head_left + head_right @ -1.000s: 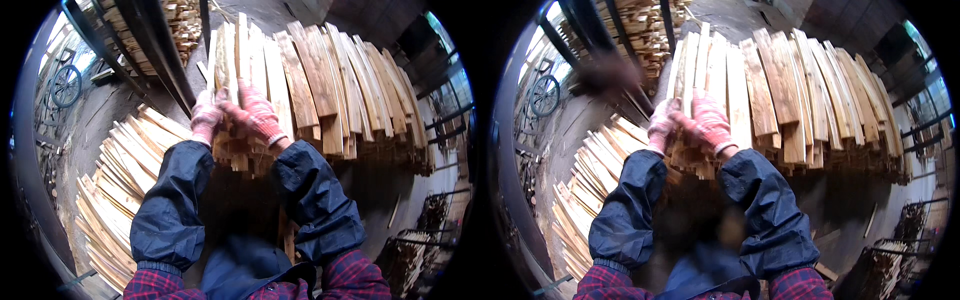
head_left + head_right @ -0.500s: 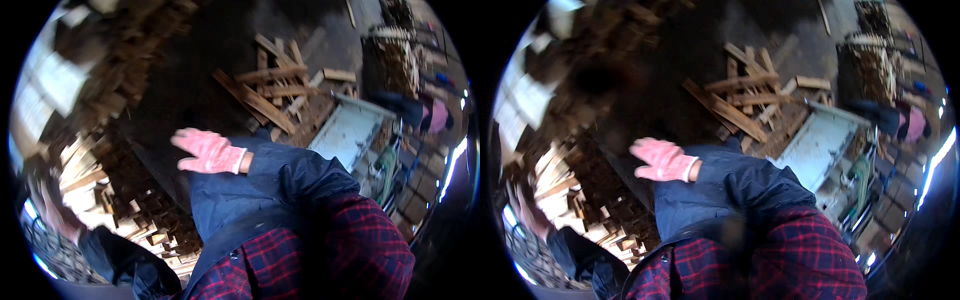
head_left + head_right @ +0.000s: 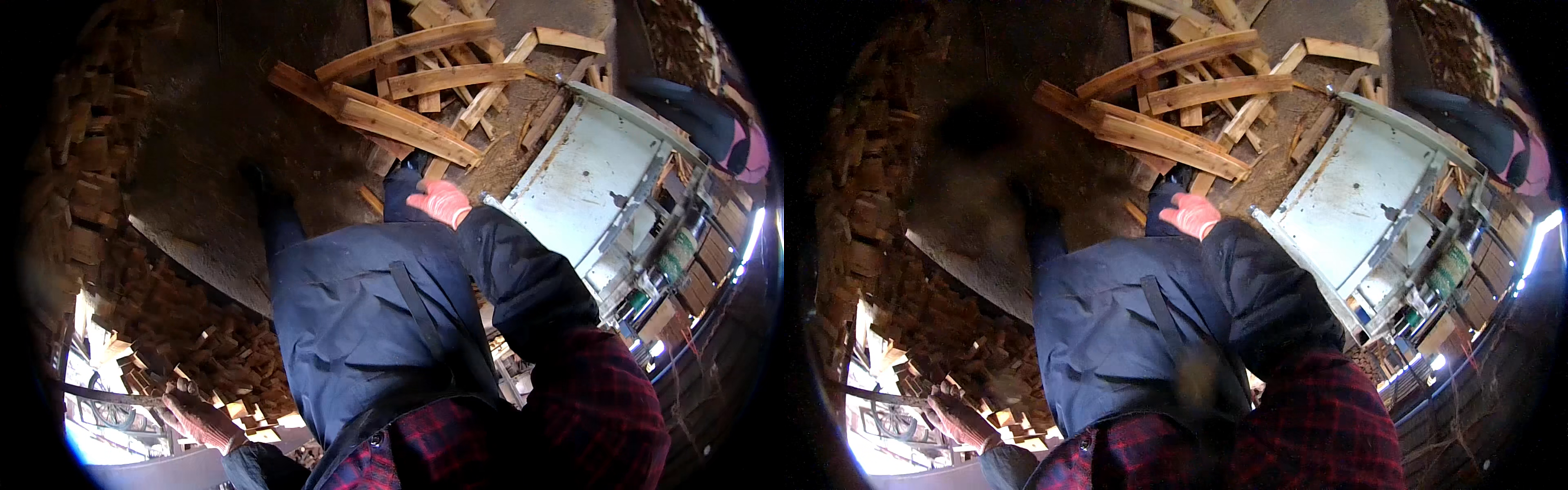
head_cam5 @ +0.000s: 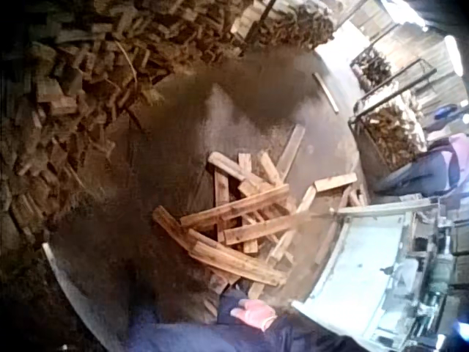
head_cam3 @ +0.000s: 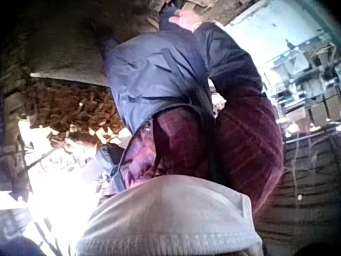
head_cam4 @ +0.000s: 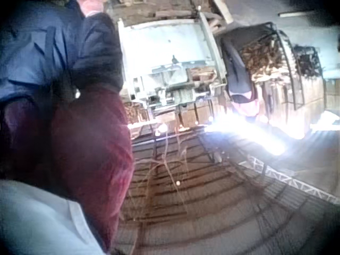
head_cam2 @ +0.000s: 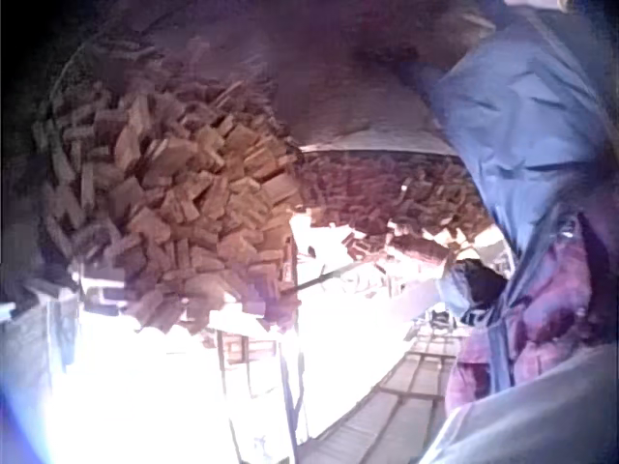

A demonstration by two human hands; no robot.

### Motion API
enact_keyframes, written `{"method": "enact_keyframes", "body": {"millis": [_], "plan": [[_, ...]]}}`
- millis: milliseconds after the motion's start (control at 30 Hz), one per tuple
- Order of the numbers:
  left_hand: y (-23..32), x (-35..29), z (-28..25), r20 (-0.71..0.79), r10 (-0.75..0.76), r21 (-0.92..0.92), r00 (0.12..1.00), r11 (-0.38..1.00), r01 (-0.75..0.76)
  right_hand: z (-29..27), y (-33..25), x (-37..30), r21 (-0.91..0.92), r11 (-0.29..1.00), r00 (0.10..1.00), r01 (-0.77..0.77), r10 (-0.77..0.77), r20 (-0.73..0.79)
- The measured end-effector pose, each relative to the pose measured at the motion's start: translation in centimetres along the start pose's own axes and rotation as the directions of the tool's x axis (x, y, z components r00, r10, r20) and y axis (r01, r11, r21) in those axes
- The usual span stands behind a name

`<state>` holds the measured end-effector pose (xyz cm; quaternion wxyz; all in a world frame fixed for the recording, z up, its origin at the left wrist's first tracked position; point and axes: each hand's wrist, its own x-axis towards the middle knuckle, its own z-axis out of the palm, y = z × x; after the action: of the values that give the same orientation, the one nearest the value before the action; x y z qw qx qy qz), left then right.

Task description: The person gathers loose wooden planks and sticks from a pile on the floor, bundles them by hand, and stacks them onto a larger organized pile. The person repeatedly picks up wood, adjusts the bundles, and places them in a designated area.

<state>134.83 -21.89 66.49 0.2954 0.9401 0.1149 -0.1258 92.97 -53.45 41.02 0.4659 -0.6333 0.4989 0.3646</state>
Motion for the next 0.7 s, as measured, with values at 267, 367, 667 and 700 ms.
{"method": "enact_keyframes", "body": {"millis": [267,367,667,700], "plan": [[-4.4,-3.8,1.7,0.155,0.082,0.751,0.985,0.638,-0.171,-4.5,5.9,13.3,-0.057,0.982,0.983,-0.178,0.175,-0.062],[-5.8,-8.5,7.3,0.259,-0.055,0.597,0.964,0.794,-0.115,-3.6,8.3,17.5,-0.082,0.976,0.977,-0.204,0.197,-0.084],[-3.2,-16.2,26.1,0.611,-0.386,0.053,0.691,0.891,0.451,-3.0,13.5,24.5,-0.234,0.971,0.999,-0.047,0.040,-0.035],[-3.5,-16.5,27.1,0.618,-0.431,0.103,0.657,0.873,0.476,-3.1,13.4,24.4,-0.240,0.971,0.999,-0.018,0.006,-0.052]]}}
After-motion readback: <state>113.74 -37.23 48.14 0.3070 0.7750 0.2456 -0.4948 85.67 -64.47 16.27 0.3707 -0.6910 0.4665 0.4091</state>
